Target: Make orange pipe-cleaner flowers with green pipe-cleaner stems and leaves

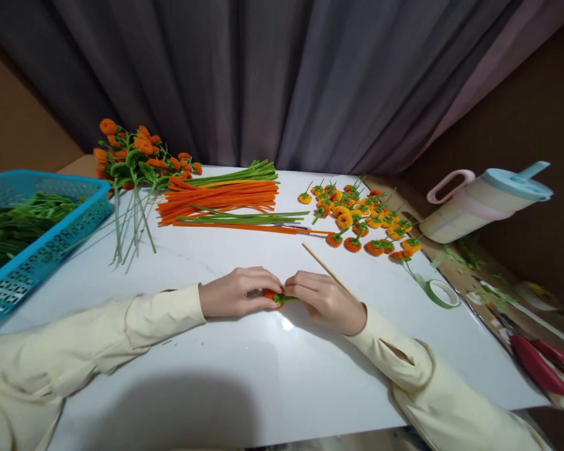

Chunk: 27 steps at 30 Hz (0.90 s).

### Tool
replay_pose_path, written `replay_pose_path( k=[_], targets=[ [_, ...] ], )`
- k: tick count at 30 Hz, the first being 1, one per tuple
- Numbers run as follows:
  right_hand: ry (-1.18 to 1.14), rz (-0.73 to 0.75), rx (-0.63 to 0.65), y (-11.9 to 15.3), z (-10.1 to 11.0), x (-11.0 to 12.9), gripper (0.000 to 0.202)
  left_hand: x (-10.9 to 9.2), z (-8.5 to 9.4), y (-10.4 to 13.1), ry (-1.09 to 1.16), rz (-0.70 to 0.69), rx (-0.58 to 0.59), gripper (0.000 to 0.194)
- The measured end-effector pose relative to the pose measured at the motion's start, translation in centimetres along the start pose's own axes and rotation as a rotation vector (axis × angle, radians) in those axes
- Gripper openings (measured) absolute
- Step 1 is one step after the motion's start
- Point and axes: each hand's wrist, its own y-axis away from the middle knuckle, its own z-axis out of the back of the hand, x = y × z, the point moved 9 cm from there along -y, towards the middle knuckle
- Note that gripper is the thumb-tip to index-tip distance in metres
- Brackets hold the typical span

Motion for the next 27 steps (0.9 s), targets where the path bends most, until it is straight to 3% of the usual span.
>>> replay_pose_path(
  k=[6,12,17,20,23,27],
  targets=[
    [-0.145,-0.097,0.005,0.0,0.0,-0.8,0.033,0.0,-0.1,0.2,0.014,0.009,0.005,0.014],
    [-0.185,-0.427,-0.202,0.9,1.3,-4.2,0.02,0.9,0.7,0.4,-0.032,0.072,-0.072,0.032],
    [-0.271,-0.62,-0.27,1.9,1.2,-7.2,0.012,2.4,1.3,0.2,0.03,0.146,-0.09,0.022],
    [-0.411,-0.617,-0.153,0.8,0.5,-8.2,0.011,3.9,2.0,-0.1,0.198,0.244,-0.154,0.019],
    [-0.462,-0.503,0.004,-1.2,-0.1,-7.9,0.01,5.6,3.0,-0.8,0.407,0.32,-0.288,0.021],
    [-0.366,-0.385,-0.052,-3.0,0.0,-7.9,0.009,7.6,4.4,-1.8,0.47,0.367,-0.468,0.029]
  ],
)
